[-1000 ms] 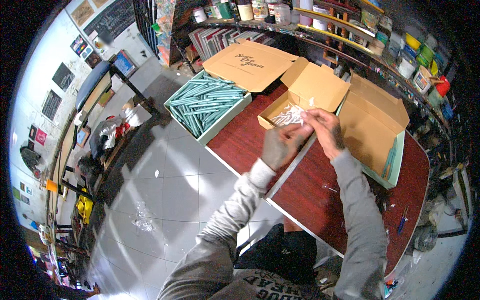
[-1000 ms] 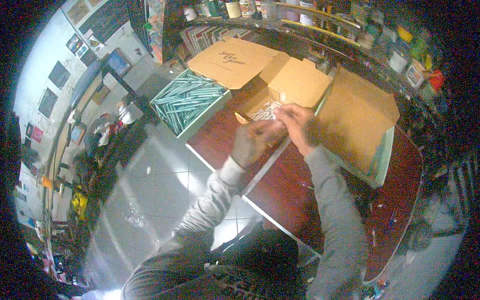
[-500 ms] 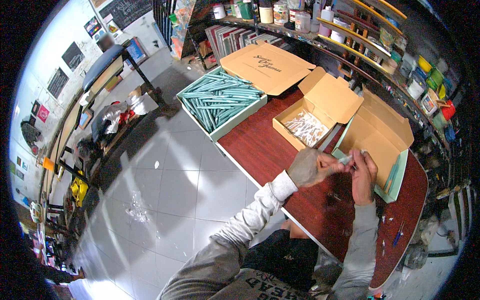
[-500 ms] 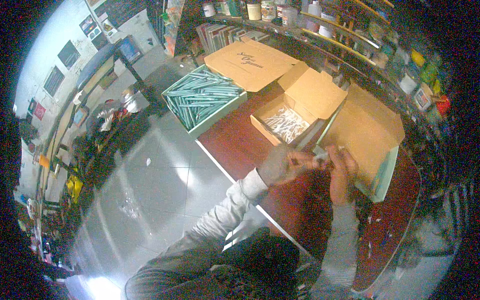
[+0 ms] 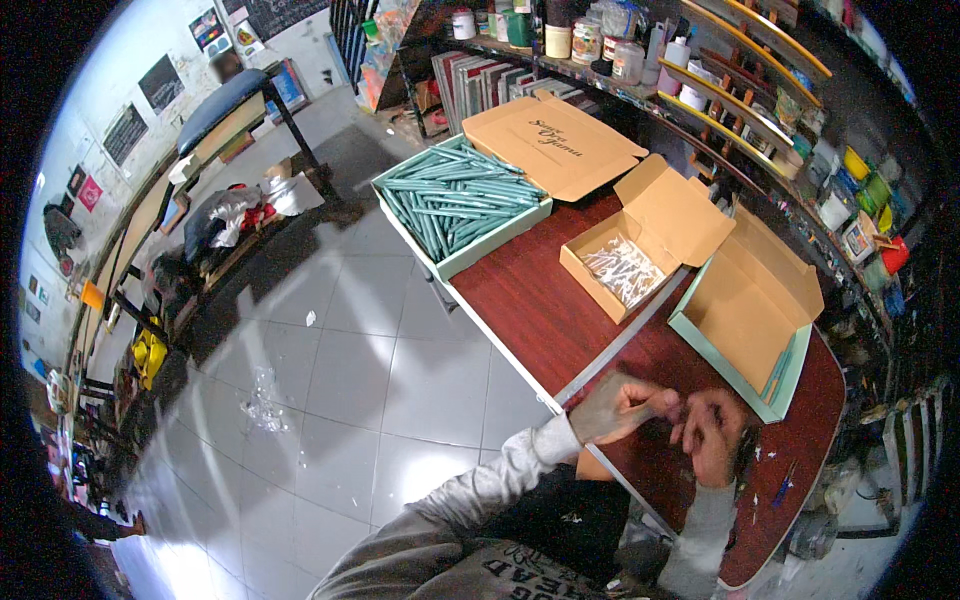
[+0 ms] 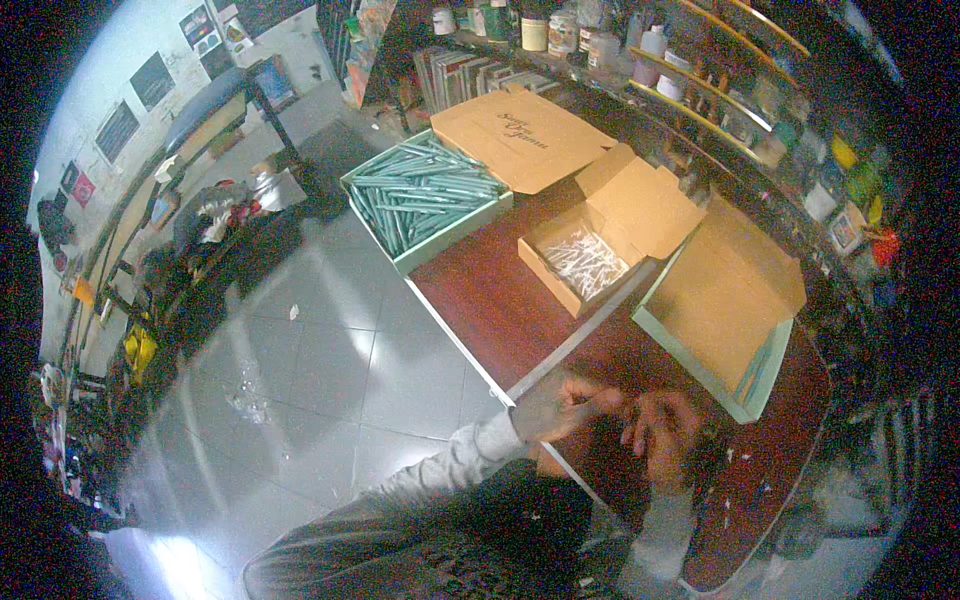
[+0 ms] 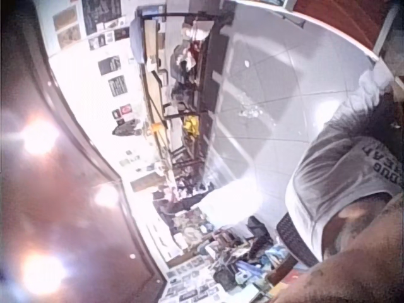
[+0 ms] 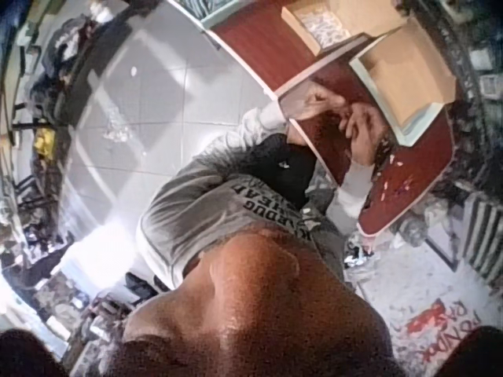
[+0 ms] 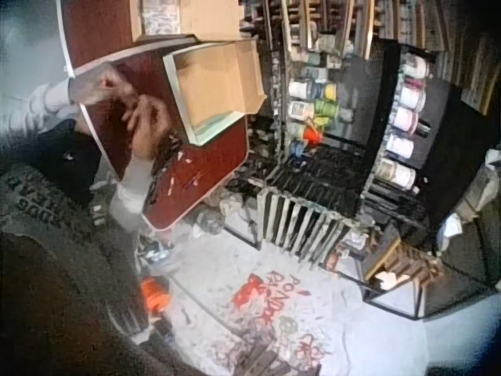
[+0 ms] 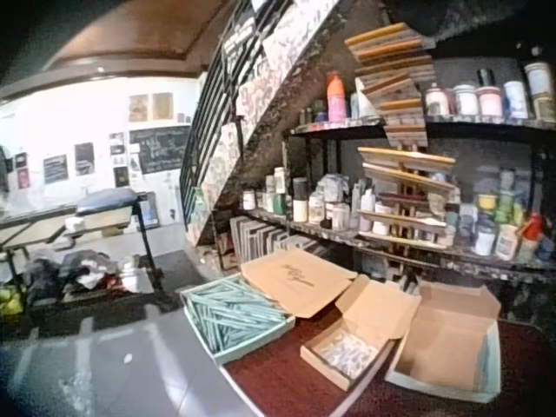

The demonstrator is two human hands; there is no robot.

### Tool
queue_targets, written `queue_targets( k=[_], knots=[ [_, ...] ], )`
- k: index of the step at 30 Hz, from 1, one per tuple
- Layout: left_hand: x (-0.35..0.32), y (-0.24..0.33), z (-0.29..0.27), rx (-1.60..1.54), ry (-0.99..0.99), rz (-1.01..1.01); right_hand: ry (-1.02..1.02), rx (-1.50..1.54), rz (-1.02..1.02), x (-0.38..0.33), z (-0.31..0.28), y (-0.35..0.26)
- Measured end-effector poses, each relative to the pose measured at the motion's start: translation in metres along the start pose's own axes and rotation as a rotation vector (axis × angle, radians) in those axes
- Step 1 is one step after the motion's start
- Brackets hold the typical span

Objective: The person assembles a component by hand and with a small wooden stick, inserting a white plastic piece and a metal tip into a green tube.

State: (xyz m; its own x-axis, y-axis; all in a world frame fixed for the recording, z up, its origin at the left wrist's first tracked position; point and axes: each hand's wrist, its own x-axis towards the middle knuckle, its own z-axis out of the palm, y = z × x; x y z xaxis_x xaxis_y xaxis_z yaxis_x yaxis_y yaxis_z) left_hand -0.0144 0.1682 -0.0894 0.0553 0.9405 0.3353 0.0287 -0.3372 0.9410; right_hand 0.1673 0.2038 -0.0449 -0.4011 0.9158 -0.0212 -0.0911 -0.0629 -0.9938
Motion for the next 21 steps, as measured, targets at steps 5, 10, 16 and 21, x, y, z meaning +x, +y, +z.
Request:
queue_targets(
  k=[5,10,16,21],
  knots=[
    [-0.046,0.026,0.007,-0.588,-0.315,-0.399,-0.338,-0.021,0.121,-0.057,-0.003,-0.017],
    [-0.096,0.023,0.029,-0.642,-0.32,-0.45,-0.434,-0.283,0.009,-0.1,-0.013,-0.009],
    [-0.133,0.031,0.037,-0.807,-0.043,-0.387,-0.012,0.049,0.143,-0.15,0.03,-0.001],
    [-0.158,0.043,0.029,-0.473,0.033,-0.203,0.131,-0.013,0.064,-0.17,0.049,0.026]
  ],
)
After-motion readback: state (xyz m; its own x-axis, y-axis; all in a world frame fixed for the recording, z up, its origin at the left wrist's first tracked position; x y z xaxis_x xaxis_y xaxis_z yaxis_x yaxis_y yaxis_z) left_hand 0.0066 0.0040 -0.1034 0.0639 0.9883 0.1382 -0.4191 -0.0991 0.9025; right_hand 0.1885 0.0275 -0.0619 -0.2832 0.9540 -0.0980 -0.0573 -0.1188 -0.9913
